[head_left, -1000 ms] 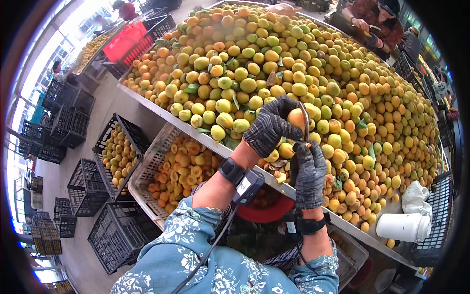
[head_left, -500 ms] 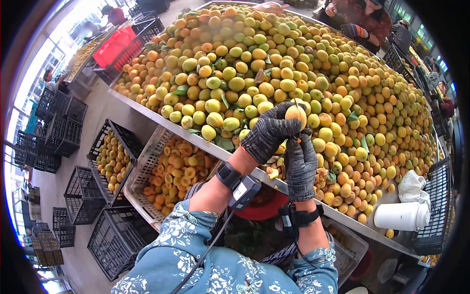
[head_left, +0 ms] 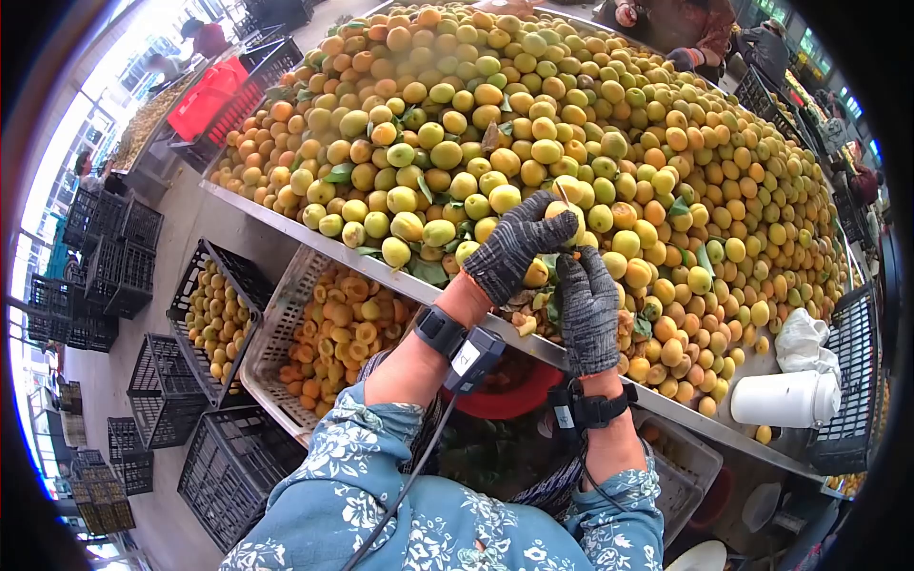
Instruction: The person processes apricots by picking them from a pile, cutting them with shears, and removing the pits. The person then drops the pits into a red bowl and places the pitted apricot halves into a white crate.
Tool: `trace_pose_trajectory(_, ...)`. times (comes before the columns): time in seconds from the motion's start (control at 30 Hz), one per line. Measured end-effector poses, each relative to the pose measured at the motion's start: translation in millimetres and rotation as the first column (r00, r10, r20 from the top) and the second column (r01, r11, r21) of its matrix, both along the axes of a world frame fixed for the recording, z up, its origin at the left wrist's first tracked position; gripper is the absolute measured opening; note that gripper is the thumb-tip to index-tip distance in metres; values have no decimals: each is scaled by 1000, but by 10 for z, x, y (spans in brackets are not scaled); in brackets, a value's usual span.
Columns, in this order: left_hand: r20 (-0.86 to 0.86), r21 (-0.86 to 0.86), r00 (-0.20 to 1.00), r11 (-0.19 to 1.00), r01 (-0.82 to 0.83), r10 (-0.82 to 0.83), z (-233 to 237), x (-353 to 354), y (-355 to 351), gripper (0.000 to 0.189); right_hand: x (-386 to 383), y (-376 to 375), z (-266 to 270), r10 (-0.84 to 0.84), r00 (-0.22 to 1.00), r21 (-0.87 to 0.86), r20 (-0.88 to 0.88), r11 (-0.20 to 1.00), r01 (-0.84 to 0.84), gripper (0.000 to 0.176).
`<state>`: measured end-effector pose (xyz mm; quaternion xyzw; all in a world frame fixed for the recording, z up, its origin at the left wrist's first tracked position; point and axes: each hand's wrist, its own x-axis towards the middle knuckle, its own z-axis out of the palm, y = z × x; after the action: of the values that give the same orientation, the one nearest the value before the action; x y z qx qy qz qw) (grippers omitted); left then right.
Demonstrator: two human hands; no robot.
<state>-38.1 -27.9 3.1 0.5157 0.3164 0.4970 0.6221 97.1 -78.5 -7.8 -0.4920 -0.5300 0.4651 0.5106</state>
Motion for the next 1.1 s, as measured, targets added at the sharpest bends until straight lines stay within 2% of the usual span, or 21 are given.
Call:
trace_pose_trajectory(0.03,-2,-4,1000,1000,1,-1,-2,19,-11,39,-4,-11,-36,-18,999,5,33,1000,18,29)
trace_pose_trajectory(0.1,115,-11,987,994,-111,111,41,67,-54,41,-17,-47,-14,-18,999,-42,30,999,19,28)
trace_pose_trajectory(0.17,150,-61,981,991,-116,123,58,48,-76,40,-33,-73,50,-15,1000,-80,27,997,17,28)
trace_pose_trajectory(0.23,366,-162,928,987,-3,63,-143,-22,25,37,-76,-103,111,1,997,-93,74,996,6,27)
trace_pose_trajectory(0.27,-54,95,986,983,-154,160,-328,-55,92,31,-87,-106,105,2,998,-94,70,996,5,27)
trace_pose_trajectory(0.3,-56,95,986,984,-153,159,-338,-56,70,31,-92,-108,100,-5,999,-86,43,996,9,27)
trace_pose_trajectory(0.37,-116,313,964,930,-195,241,-367,-33,12,30,-87,-102,69,-18,1000,-80,17,997,19,27)
trace_pose_trajectory(0.43,-127,267,977,955,-132,171,-372,10,23,29,-83,-61,22,-44,998,-19,-35,999,44,27)
trace_pose_trajectory(0.5,-138,221,985,973,-68,100,-272,53,-20,36,-33,-25,56,-31,995,-52,-95,998,27,27)
trace_pose_trajectory(0.57,12,-161,999,986,-39,41,47,72,-138,36,2,11,49,-25,994,-39,-109,999,21,29)
trace_pose_trajectory(0.6,15,-105,999,994,30,-28,46,34,-93,39,2,20,-2,-40,998,6,-55,999,41,27)
trace_pose_trajectory(0.63,16,-105,999,994,31,-29,40,49,-83,39,17,2,-18,-41,998,6,-55,999,41,27)
trace_pose_trajectory(0.7,36,-2,995,995,-98,98,36,87,-78,42,35,-45,-32,-22,997,-155,-72,988,11,26)
trace_pose_trajectory(0.83,52,-13,994,996,-91,92,-17,93,-57,42,30,-59,19,-13,986,-145,-165,989,-11,26)
trace_pose_trajectory(0.9,44,13,995,996,-85,85,-58,81,-61,39,21,-75,55,-14,993,-136,-118,991,-2,26)
trace_pose_trajectory(0.97,-185,281,961,948,-149,206,-223,74,-32,27,-1,-79,63,-17,997,-126,-70,992,8,26)
trace_pose_trajectory(1.0,-186,280,961,949,-146,203,-287,62,-21,27,-16,-76,58,-46,999,-62,-11,997,46,27)
trace_pose_trajectory(1.03,-332,592,859,795,-132,390,-347,51,-2,31,-20,-70,53,-80,996,3,47,997,80,27)
trace_pose_trajectory(1.07,-381,828,709,560,-24,593,-408,46,19,37,-11,-62,26,-84,995,2,47,996,84,27)
trace_pose_trajectory(1.1,-379,829,711,559,-24,592,-391,36,28,37,-1,-44,-10,-75,982,40,173,997,69,27)
